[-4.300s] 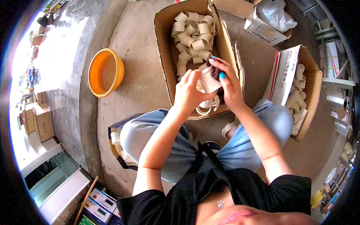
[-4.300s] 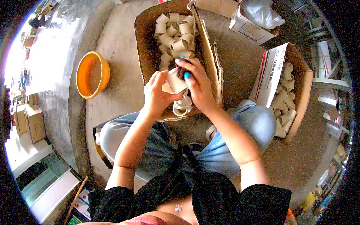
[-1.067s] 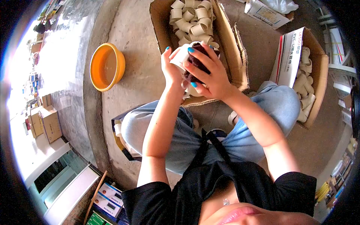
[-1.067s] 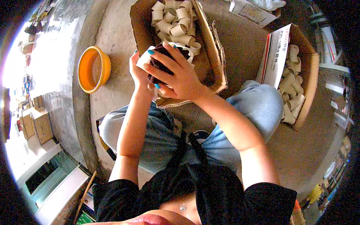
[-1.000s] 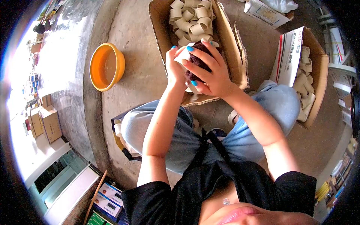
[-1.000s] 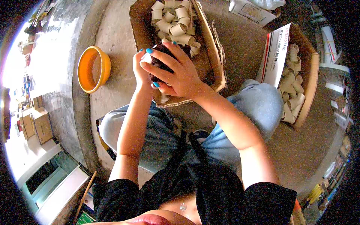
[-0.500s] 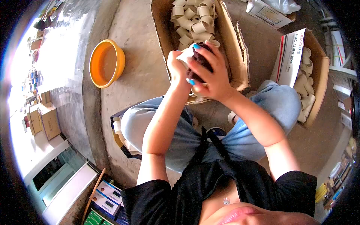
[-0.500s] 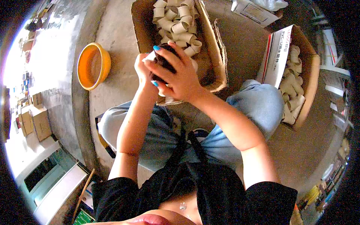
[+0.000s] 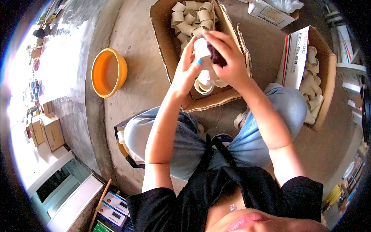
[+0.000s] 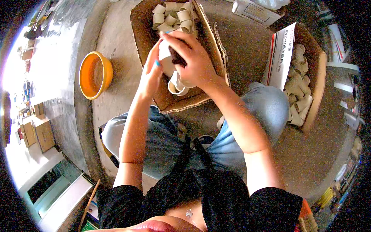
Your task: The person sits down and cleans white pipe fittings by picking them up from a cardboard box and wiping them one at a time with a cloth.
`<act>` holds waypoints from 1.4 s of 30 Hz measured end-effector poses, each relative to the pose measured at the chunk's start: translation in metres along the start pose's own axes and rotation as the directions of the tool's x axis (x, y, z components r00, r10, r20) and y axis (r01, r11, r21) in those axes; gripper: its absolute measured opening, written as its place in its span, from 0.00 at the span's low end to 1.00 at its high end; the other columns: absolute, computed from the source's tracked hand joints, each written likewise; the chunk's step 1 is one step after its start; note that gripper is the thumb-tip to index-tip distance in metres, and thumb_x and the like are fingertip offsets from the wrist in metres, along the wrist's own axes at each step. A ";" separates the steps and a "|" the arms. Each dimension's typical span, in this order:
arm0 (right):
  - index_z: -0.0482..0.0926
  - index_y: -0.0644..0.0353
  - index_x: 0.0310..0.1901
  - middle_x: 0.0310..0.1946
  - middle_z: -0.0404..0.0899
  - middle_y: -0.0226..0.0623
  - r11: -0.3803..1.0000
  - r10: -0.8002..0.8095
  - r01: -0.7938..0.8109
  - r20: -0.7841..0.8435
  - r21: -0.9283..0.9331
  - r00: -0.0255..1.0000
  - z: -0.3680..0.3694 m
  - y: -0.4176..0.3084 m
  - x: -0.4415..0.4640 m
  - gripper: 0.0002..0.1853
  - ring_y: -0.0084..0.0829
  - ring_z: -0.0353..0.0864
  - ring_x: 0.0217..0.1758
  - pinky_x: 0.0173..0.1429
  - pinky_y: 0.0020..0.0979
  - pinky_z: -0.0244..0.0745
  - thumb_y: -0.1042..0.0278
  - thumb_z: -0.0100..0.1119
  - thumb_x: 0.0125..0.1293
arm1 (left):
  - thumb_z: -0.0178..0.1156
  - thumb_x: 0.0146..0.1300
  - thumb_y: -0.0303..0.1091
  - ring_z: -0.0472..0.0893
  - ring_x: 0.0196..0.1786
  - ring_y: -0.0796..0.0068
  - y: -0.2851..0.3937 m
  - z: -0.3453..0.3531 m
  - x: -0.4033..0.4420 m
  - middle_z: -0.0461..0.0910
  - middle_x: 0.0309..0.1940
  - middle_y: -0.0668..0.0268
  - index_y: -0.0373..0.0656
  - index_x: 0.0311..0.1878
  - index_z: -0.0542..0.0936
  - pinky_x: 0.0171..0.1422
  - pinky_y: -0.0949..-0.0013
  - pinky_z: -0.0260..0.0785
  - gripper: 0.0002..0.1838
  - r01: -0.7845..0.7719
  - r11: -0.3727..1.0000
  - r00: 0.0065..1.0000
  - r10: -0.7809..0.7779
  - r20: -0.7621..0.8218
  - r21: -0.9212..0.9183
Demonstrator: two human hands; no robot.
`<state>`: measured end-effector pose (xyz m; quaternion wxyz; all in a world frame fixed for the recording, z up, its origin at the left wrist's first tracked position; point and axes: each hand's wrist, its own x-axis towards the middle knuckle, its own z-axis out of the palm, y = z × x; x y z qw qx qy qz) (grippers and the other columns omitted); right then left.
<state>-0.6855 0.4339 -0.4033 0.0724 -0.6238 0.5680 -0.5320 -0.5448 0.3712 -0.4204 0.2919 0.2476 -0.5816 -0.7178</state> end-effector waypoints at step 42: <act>0.68 0.67 0.54 0.48 0.74 0.50 0.859 0.441 -0.463 0.142 0.220 0.886 0.002 -0.006 -0.008 0.22 0.41 0.73 0.52 0.57 0.34 0.66 0.64 0.45 0.60 | 0.73 0.37 0.36 0.72 0.47 0.48 -0.004 0.010 -0.008 0.68 0.46 0.47 0.35 0.51 0.61 0.51 0.58 0.66 0.39 -0.300 0.575 0.917 0.395 0.063 0.761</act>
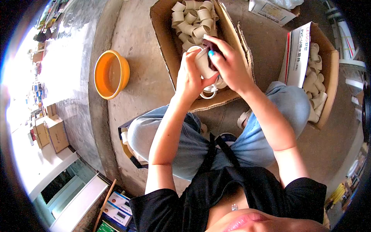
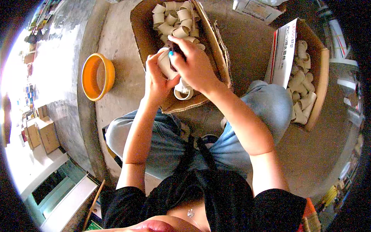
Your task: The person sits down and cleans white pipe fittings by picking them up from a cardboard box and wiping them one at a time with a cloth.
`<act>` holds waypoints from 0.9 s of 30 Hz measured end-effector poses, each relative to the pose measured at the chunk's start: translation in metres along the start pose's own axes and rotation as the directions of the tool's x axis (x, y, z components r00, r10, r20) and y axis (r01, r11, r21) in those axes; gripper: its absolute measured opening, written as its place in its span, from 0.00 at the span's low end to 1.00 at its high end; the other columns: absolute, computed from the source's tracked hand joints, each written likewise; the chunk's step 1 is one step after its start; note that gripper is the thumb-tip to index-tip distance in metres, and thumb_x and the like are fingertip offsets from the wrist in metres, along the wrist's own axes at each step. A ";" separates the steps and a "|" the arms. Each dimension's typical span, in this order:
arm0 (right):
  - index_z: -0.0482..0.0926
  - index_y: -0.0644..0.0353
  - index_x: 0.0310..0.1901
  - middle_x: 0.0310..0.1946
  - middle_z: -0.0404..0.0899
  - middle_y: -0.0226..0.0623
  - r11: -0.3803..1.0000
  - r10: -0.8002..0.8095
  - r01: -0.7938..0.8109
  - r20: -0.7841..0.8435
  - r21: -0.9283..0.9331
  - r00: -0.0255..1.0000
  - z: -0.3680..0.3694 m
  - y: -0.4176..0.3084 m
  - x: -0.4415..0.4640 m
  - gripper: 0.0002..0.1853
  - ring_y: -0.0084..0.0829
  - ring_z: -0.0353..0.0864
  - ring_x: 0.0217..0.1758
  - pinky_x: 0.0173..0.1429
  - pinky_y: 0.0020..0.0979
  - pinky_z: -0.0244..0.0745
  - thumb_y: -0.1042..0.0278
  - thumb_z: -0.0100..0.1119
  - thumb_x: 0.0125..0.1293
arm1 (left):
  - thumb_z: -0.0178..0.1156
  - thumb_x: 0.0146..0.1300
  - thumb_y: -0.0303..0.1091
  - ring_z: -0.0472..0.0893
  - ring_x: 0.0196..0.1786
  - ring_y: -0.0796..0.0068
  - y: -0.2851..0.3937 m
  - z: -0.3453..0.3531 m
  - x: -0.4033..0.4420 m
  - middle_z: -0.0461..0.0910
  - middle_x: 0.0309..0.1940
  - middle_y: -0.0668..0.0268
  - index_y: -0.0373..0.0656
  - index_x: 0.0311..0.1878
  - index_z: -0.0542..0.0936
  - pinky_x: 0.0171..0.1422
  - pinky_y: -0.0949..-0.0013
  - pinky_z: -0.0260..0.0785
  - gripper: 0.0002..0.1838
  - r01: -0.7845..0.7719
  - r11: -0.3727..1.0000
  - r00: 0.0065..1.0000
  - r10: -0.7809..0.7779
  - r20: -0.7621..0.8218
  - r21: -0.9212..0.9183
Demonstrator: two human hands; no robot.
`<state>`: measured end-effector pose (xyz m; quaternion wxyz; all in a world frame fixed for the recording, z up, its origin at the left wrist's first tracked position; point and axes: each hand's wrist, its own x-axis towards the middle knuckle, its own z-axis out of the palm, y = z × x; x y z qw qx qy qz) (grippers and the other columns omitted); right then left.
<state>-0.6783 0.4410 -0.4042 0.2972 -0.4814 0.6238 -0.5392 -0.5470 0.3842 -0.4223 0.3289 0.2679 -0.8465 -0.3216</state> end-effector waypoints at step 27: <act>0.74 0.64 0.44 0.44 0.75 0.46 0.915 -0.357 0.341 -0.041 -0.215 0.933 0.002 0.002 -0.002 0.16 0.43 0.76 0.47 0.55 0.36 0.69 0.73 0.47 0.53 | 0.72 0.37 0.46 0.77 0.44 0.56 0.004 0.000 -0.004 0.73 0.44 0.53 0.37 0.46 0.68 0.46 0.64 0.72 0.35 -0.150 0.957 0.988 0.135 0.077 0.248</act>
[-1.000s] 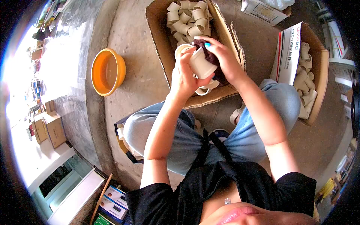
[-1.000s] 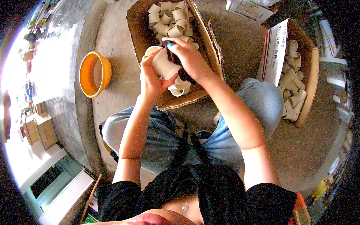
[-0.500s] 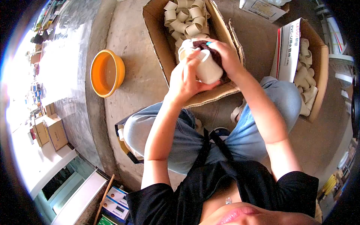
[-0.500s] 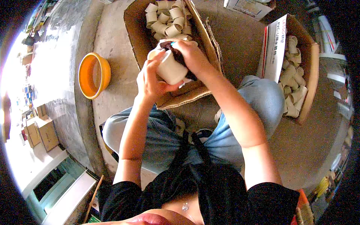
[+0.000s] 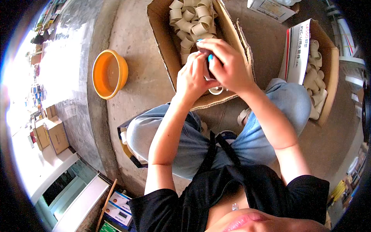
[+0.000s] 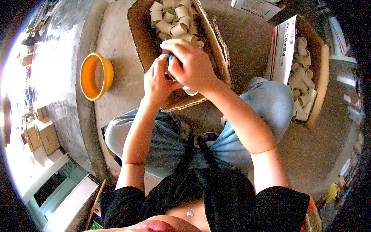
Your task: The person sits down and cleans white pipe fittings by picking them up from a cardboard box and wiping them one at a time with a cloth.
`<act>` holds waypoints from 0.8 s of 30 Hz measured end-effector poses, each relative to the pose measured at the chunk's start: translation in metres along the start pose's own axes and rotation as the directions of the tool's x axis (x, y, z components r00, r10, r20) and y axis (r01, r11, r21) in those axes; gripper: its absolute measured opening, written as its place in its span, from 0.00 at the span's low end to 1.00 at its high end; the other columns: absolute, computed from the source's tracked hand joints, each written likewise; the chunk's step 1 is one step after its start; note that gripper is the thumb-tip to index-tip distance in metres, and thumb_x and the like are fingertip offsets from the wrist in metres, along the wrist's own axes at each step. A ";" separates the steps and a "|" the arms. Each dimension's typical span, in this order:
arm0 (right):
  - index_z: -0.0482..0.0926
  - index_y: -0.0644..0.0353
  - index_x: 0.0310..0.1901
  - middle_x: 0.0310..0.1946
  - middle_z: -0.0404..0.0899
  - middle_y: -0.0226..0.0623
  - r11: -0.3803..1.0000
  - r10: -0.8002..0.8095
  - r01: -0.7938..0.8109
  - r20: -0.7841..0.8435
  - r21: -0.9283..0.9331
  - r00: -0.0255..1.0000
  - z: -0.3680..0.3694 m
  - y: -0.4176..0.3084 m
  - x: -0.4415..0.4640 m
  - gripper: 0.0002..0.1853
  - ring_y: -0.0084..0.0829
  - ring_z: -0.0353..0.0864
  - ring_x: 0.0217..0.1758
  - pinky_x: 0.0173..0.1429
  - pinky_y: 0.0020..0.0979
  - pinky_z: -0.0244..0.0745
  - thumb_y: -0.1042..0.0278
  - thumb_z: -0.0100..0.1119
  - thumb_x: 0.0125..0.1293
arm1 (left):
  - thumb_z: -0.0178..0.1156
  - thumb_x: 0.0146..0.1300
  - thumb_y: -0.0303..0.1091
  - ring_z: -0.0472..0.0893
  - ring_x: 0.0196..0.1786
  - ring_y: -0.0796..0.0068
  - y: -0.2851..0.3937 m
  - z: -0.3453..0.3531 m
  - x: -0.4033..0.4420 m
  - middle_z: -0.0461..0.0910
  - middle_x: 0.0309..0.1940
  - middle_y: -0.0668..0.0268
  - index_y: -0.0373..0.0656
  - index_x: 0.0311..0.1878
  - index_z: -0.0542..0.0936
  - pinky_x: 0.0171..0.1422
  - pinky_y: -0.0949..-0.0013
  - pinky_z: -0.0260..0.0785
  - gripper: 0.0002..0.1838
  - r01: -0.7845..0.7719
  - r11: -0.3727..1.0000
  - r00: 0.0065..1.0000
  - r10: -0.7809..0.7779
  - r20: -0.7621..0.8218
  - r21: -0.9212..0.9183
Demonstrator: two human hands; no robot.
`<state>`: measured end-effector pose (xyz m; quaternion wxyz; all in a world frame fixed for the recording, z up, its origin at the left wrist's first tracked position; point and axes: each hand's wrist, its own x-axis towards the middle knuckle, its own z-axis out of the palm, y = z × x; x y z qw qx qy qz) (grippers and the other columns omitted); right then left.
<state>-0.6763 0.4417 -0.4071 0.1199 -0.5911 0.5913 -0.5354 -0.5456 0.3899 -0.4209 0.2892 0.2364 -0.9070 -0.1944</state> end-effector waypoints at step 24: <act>0.69 0.61 0.17 0.12 0.65 0.30 0.840 0.360 -0.272 -0.107 0.470 0.927 -0.023 0.014 0.013 0.23 0.25 0.65 0.17 0.26 0.30 0.59 0.55 0.42 0.66 | 0.76 0.27 0.35 0.70 0.40 0.69 0.009 -0.016 0.012 0.67 0.44 0.61 0.51 0.59 0.69 0.44 0.69 0.67 0.47 0.057 0.993 0.997 -0.062 -0.041 -0.101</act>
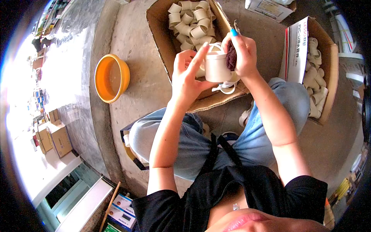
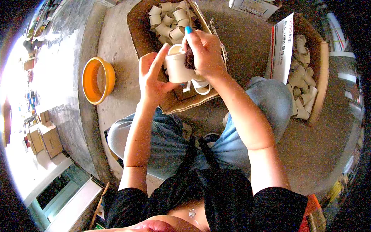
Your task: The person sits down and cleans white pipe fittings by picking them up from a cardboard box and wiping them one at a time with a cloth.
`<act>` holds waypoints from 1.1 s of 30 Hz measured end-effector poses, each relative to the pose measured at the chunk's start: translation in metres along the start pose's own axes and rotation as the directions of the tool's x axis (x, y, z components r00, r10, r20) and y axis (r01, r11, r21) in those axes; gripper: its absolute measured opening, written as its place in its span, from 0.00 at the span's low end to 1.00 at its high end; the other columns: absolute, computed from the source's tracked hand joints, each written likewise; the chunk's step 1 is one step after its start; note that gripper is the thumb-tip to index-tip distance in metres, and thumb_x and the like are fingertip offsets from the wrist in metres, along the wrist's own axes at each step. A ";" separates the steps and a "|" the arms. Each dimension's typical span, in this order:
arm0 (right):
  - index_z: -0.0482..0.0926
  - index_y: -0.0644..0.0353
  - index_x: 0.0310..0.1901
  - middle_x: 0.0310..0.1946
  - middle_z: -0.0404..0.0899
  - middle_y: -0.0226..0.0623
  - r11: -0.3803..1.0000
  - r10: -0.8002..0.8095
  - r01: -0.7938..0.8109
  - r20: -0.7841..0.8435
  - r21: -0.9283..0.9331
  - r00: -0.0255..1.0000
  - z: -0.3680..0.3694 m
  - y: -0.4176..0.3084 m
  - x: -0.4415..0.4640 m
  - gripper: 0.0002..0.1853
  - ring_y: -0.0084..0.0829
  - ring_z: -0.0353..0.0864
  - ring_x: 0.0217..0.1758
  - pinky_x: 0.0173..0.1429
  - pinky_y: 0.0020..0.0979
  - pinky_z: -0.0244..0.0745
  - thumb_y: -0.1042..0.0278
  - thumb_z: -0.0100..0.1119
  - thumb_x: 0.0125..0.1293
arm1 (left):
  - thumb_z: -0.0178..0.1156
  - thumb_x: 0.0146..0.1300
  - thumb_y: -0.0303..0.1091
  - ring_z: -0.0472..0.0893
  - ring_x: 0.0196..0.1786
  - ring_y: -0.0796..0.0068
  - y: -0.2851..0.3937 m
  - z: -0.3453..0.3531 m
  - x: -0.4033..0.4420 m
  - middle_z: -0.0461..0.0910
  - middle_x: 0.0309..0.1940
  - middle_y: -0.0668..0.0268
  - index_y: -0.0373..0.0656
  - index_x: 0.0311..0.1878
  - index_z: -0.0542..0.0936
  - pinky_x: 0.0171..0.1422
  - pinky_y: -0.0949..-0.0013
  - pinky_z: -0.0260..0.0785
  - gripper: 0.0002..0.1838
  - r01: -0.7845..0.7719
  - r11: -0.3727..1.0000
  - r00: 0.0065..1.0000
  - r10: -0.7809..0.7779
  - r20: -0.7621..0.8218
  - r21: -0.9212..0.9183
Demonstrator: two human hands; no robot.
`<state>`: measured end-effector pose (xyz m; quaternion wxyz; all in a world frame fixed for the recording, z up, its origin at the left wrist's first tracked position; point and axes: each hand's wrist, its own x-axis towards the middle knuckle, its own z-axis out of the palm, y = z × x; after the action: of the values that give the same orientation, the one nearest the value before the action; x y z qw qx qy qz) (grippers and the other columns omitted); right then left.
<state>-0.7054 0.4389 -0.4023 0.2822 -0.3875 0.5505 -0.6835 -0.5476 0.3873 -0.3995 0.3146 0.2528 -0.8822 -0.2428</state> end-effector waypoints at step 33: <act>0.55 0.66 0.55 0.47 0.68 0.54 0.987 0.092 -0.081 0.074 -0.137 0.993 0.018 -0.010 -0.011 0.25 0.42 0.70 0.52 0.58 0.33 0.62 0.65 0.49 0.58 | 0.54 0.62 0.35 0.72 0.55 0.59 -0.008 0.022 0.002 0.68 0.54 0.54 0.38 0.59 0.60 0.56 0.55 0.69 0.24 0.290 -0.168 0.828 -0.450 0.335 -0.942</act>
<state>-0.6839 0.4405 -0.3935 0.3071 -0.4084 0.5996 -0.6159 -0.5617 0.3861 -0.4188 0.3611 0.2073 -0.3046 -0.8567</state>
